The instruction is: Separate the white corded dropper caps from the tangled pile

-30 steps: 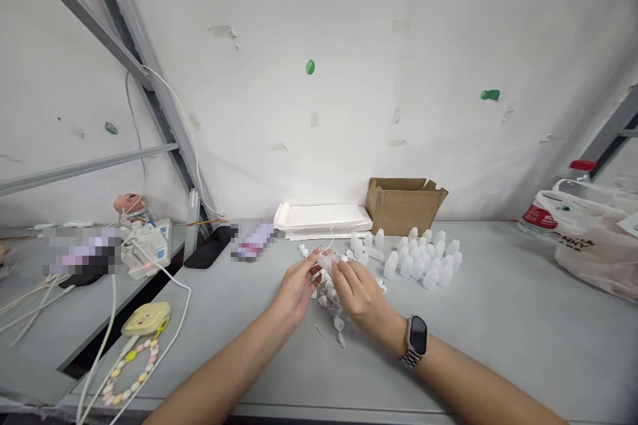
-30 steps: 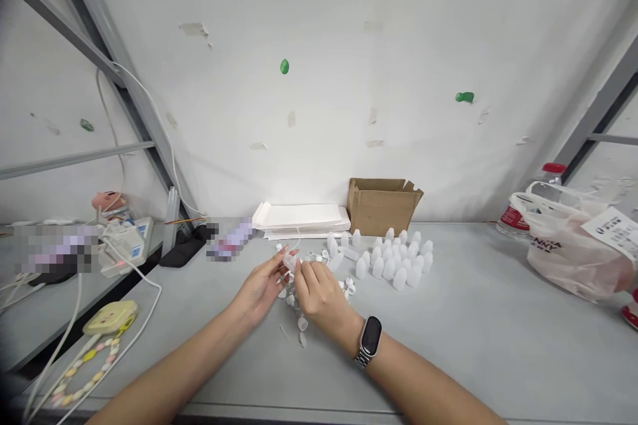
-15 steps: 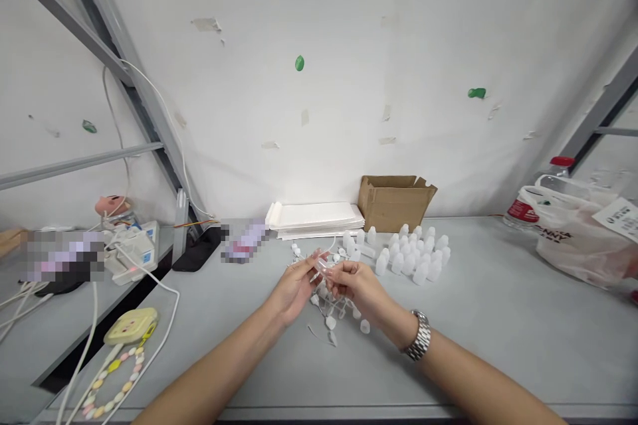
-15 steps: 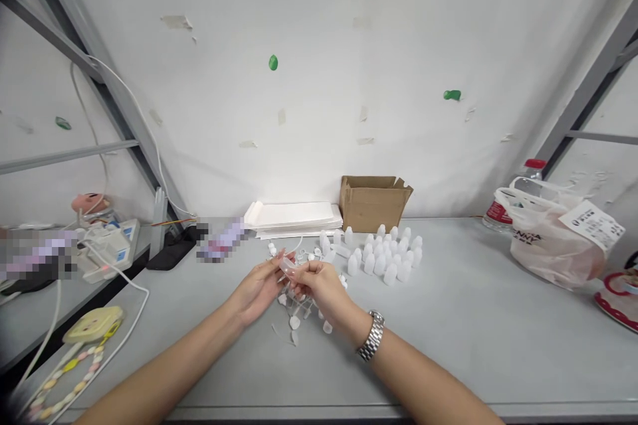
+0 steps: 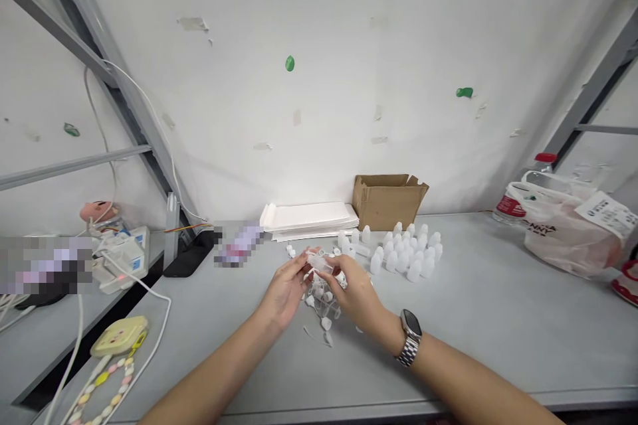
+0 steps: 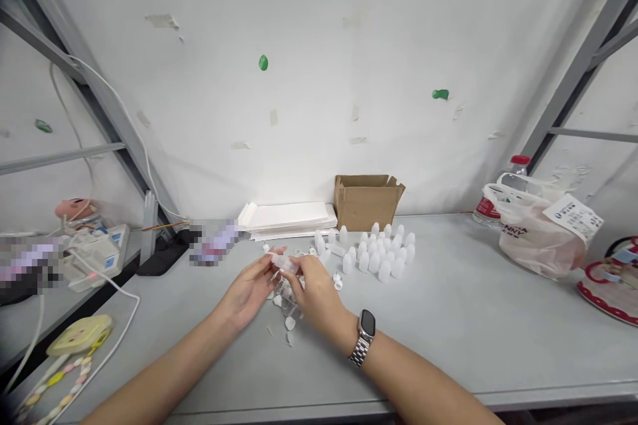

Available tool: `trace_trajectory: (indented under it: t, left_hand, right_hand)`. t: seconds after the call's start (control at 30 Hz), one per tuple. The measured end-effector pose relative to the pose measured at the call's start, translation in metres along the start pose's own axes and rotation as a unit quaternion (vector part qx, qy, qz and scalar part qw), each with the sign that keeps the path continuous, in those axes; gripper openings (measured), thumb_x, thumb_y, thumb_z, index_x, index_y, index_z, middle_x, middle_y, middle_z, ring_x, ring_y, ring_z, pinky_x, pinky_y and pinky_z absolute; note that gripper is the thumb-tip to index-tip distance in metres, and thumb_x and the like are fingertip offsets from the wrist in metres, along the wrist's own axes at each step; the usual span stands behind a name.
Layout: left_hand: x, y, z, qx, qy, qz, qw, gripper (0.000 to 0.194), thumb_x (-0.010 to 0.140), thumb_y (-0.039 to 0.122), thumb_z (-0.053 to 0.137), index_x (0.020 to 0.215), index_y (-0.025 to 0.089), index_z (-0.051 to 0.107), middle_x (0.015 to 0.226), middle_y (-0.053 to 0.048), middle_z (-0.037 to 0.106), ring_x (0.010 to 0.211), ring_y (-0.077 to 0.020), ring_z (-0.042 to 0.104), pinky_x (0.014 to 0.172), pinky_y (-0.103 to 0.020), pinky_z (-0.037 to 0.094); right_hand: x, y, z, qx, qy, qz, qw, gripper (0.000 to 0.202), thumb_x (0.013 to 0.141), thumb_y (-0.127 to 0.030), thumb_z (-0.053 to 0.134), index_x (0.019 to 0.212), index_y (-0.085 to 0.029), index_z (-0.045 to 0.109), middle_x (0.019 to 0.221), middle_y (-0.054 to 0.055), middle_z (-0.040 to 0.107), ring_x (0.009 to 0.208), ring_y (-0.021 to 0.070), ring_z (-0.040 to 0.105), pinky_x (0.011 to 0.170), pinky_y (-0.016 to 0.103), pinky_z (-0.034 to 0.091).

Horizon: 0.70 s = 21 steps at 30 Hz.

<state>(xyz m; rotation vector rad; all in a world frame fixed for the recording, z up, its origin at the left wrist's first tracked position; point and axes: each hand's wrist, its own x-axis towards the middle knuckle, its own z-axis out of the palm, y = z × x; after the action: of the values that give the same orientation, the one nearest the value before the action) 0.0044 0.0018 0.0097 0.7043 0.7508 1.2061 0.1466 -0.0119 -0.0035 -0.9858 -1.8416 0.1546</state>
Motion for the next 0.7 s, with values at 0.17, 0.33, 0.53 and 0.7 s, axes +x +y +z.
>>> trace_trajectory:
  t: [0.17, 0.33, 0.53, 0.7]
  left_hand:
    - [-0.001, -0.005, 0.001, -0.008, -0.020, 0.028, 0.999, 0.017, 0.069, 0.030, 0.067, 0.082, 0.019, 0.070, 0.093, -0.004, 0.065, 0.086, -0.0138, 0.054, 0.078, -0.024, 0.039]
    - [-0.003, -0.007, 0.002, -0.008, -0.045, 0.037, 0.998, 0.016, 0.068, 0.028, 0.069, 0.081, 0.019, 0.070, 0.093, -0.004, 0.066, 0.091, -0.0148, 0.054, 0.082, -0.025, 0.038]
    - [-0.009, -0.003, 0.006, 0.064, -0.058, 0.086, 0.993, 0.026, 0.073, 0.036, 0.063, 0.088, 0.016, 0.069, 0.099, -0.008, 0.065, 0.097, -0.0206, 0.054, 0.085, -0.030, 0.038]
    - [-0.009, -0.002, 0.006, 0.091, -0.060, 0.098, 0.989, 0.030, 0.074, 0.038, 0.061, 0.091, 0.014, 0.068, 0.103, -0.010, 0.063, 0.102, -0.0232, 0.053, 0.088, -0.032, 0.038]
  right_hand:
    - [-0.001, 0.002, 0.001, -0.109, 0.049, -0.161, 0.980, 0.018, 0.085, -0.013, 0.046, 0.103, -0.014, 0.046, 0.081, 0.010, 0.060, 0.073, 0.0188, 0.054, 0.063, 0.032, 0.048]
    - [-0.001, 0.004, 0.002, -0.150, 0.057, -0.214, 0.964, 0.024, 0.084, -0.009, 0.045, 0.108, -0.011, 0.044, 0.083, 0.013, 0.060, 0.075, 0.0209, 0.055, 0.062, 0.034, 0.048]
    - [-0.003, 0.000, 0.004, -0.082, 0.061, -0.169, 0.980, 0.017, 0.085, -0.015, 0.045, 0.102, -0.015, 0.048, 0.072, 0.007, 0.059, 0.064, 0.0167, 0.053, 0.056, 0.030, 0.047]
    - [-0.004, -0.010, 0.004, 0.113, 0.021, 0.043, 0.992, 0.011, 0.082, -0.025, 0.052, 0.088, -0.017, 0.055, 0.072, 0.003, 0.061, 0.061, 0.0135, 0.054, 0.059, 0.027, 0.046]
